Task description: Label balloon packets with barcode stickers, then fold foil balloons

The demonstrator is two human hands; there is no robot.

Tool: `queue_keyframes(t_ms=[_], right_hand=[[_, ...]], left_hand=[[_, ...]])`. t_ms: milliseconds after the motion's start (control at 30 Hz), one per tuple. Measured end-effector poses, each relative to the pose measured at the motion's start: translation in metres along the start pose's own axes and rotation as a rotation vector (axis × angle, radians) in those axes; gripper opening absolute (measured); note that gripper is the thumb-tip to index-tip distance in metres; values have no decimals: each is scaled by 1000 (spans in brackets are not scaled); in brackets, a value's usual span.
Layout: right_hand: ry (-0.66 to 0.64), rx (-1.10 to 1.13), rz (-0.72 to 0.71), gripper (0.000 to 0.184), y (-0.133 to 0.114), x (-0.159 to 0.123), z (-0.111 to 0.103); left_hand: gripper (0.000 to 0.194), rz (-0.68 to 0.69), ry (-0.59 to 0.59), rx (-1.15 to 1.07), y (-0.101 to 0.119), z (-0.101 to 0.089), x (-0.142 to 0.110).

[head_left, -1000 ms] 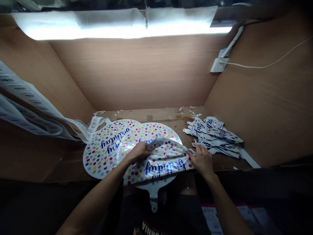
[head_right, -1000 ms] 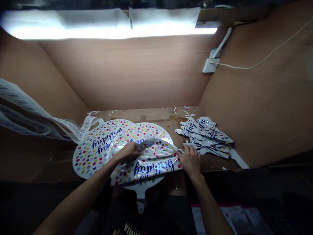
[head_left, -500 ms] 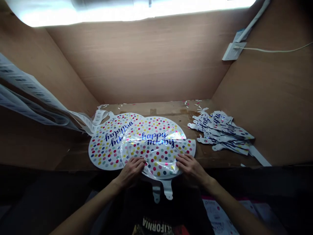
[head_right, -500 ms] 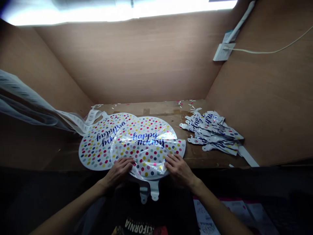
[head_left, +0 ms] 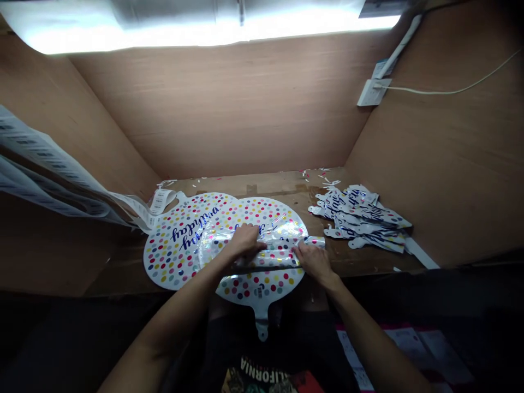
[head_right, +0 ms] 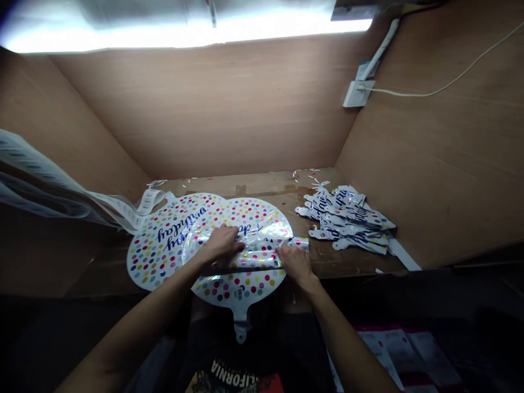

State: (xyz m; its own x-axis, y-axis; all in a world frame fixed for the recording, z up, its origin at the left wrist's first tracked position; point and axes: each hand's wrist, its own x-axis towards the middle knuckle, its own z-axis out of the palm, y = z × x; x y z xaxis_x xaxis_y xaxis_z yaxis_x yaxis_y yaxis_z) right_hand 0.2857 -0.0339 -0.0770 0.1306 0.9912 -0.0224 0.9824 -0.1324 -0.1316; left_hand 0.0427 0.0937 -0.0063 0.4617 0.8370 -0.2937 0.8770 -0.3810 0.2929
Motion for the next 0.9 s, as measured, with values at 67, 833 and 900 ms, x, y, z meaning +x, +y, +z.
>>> queue_keyframes(t_ms=[67, 833, 900], right_hand=[[27, 33, -13, 34, 8, -3, 0], [-231, 2020, 192, 34, -34, -19, -27], [-202, 2005, 189, 36, -34, -15, -24]], left_hand=[[40, 40, -88, -68, 15, -3, 17], [27, -1, 57, -1662, 33, 39, -81], [40, -80, -57, -1662, 33, 36, -88]])
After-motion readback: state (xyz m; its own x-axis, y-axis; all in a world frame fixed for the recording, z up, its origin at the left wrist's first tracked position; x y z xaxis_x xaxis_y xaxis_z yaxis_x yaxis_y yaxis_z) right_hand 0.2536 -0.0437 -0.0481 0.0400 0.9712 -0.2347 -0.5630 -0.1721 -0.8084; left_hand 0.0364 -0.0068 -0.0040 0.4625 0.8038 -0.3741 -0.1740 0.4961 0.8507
